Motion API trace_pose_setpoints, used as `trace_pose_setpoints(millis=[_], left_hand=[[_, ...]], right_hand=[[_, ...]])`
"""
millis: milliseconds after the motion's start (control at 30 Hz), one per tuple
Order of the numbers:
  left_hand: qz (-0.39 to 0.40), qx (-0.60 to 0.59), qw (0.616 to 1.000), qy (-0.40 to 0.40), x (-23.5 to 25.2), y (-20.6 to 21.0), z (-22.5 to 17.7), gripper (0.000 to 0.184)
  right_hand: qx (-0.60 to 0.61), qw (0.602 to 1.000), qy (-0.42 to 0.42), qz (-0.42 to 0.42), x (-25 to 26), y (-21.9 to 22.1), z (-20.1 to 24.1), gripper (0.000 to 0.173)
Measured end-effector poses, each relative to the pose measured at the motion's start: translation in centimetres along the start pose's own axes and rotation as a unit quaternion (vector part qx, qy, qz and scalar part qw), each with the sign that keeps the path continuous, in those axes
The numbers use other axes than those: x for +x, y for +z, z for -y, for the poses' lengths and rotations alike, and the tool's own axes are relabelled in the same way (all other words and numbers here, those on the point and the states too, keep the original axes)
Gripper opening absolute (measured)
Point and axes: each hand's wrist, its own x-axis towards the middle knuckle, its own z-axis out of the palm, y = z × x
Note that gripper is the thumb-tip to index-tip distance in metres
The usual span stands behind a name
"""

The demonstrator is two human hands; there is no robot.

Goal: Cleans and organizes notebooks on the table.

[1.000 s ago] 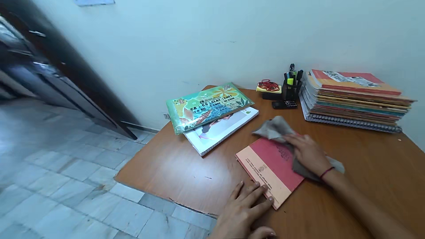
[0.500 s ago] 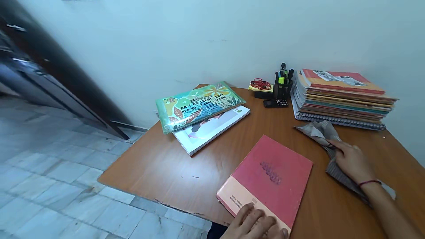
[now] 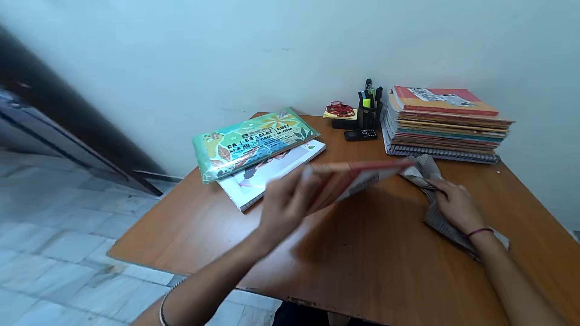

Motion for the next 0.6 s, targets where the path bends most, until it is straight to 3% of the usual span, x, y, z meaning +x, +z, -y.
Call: trace_pose_setpoints(millis=[67, 167, 300, 467, 600], left_hand=[[-0.078, -0.113, 0.980, -0.145, 2.8, -0.3, -0.2, 0.030], [-0.179, -0.272, 0.879, -0.347, 5.2, 0.7, 0.1, 0.035], [-0.188, -0.337, 0.780, -0.492, 4.8, 3.3, 2.4, 0.041], [-0.148, -0.288, 0.757, -0.568, 3.2, 5.4, 7.5, 0.046], [-0.019, -0.252, 0.774, -0.580, 2.2, 4.1, 10.8, 0.039]], right_hand=[[0.004, 1.000, 0.015, 0.010, 0.0, -0.2, 0.1, 0.037], [0.005, 1.000, 0.020, 0.018, 0.0, -0.4, 0.4, 0.033], [0.010, 1.000, -0.012, 0.001, 0.0, -0.2, -0.1, 0.026], [0.013, 1.000, -0.014, -0.001, 0.2, 0.1, -0.5, 0.036], [0.014, 1.000, -0.022, -0.013, 0.3, 0.3, -0.6, 0.037]])
